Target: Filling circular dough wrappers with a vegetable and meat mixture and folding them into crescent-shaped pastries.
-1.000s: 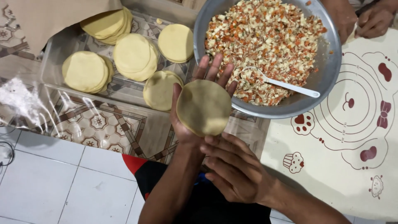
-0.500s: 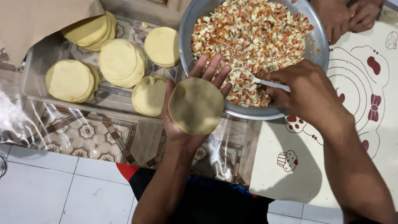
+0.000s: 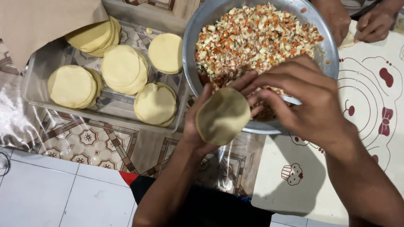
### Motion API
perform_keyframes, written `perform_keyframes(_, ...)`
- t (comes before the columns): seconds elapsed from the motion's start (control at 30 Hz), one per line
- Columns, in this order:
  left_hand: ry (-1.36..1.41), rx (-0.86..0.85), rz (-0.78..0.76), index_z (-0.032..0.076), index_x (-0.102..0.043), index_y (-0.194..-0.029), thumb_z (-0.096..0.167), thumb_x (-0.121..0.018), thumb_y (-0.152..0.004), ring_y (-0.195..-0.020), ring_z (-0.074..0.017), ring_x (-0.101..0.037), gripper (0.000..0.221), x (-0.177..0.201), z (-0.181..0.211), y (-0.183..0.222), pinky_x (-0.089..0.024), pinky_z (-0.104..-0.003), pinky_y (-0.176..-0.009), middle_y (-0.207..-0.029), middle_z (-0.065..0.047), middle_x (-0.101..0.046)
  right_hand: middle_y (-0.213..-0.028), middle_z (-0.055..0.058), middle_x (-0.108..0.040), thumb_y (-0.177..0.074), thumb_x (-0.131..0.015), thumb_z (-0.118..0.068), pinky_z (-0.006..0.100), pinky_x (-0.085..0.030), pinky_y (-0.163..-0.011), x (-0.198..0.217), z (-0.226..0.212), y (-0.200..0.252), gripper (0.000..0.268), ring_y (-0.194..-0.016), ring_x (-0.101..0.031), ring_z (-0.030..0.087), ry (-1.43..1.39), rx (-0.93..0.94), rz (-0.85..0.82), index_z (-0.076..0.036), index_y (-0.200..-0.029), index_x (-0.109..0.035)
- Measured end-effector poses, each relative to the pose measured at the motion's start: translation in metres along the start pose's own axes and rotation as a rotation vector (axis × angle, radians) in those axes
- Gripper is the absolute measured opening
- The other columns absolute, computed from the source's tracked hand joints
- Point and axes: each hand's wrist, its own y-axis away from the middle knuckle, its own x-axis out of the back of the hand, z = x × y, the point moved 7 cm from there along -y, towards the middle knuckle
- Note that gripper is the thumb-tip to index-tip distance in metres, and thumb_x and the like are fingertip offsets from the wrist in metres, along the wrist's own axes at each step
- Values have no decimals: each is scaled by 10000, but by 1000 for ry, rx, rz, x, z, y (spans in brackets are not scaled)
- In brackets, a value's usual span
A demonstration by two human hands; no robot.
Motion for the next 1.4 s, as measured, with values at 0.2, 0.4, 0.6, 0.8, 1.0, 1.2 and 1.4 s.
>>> perform_keyframes(0.2, 41, -76, -211, 1, -633, -1209, 456, -608, -1052, -989, -237, -673, 482, 37, -13, -1, -537, -324, -858, -1056, -132, -687, -1053, 136, -669, -869, -859, -103, 428, -432, -998, -35, -2, -20, 188, -1092, -644, 267, -139, -43, -144, -58, -959, -701)
perform_keyframes(0.4, 57, -164, -303, -67, -508, -1441, 469, -569, -1081, -1108, -278, -655, 649, 28, -3, 4, -528, -367, -1018, -1188, -174, -662, -984, 172, -719, -946, -692, 77, 385, -623, -889, -25, -22, -32, 90, -942, -742, 286, -297, 53, -126, 40, -932, -612)
perform_keyframes(0.6, 211, -88, -252, 26, -437, -1551, 447, -637, -1040, -1093, -302, -669, 691, 34, -7, 6, -602, -378, -908, -1260, -183, -646, -992, 126, -683, -1014, -623, -129, 421, -538, -878, -31, -11, -30, 156, -944, -664, 286, -229, -6, -218, 23, -1042, -609)
perform_keyframes(0.8, 173, -154, -288, 13, -384, -1594, 415, -591, -1071, -1100, -280, -641, 691, 29, -3, 5, -570, -359, -942, -1240, -158, -646, -1052, 158, -687, -982, -549, 34, 343, -566, -799, -26, -16, -38, 111, -956, -697, 281, -324, -77, -272, 51, -1074, -610)
perform_keyframes(1.0, 80, -222, -222, -33, -515, -1452, 407, -614, -1056, -1179, -300, -623, 601, 34, 1, 7, -512, -394, -1047, -1312, -192, -625, -1074, 135, -727, -1016, -544, -137, 350, -605, -775, -35, 0, -35, 144, -978, -729, 273, -326, -107, -294, -10, -1042, -606)
perform_keyframes(1.2, 137, -189, -233, -6, -534, -1426, 370, -613, -1073, -1241, -312, -601, 522, 37, -3, 4, -473, -442, -1106, -1340, -194, -616, -1069, 132, -737, -1037, -496, -294, 354, -605, -779, -34, 3, -36, 331, -976, -732, 270, -325, -134, -310, 2, -1061, -642)
perform_keyframes(1.4, 119, -173, -197, -21, -552, -1395, 414, -597, -1062, -1152, -330, -627, 549, 46, -4, -2, -549, -409, -974, -1256, -198, -650, -1007, 95, -716, -973, -647, -129, 327, -544, -740, -32, 8, -34, 187, -873, -695, 225, -245, -187, -275, -37, -1132, -683)
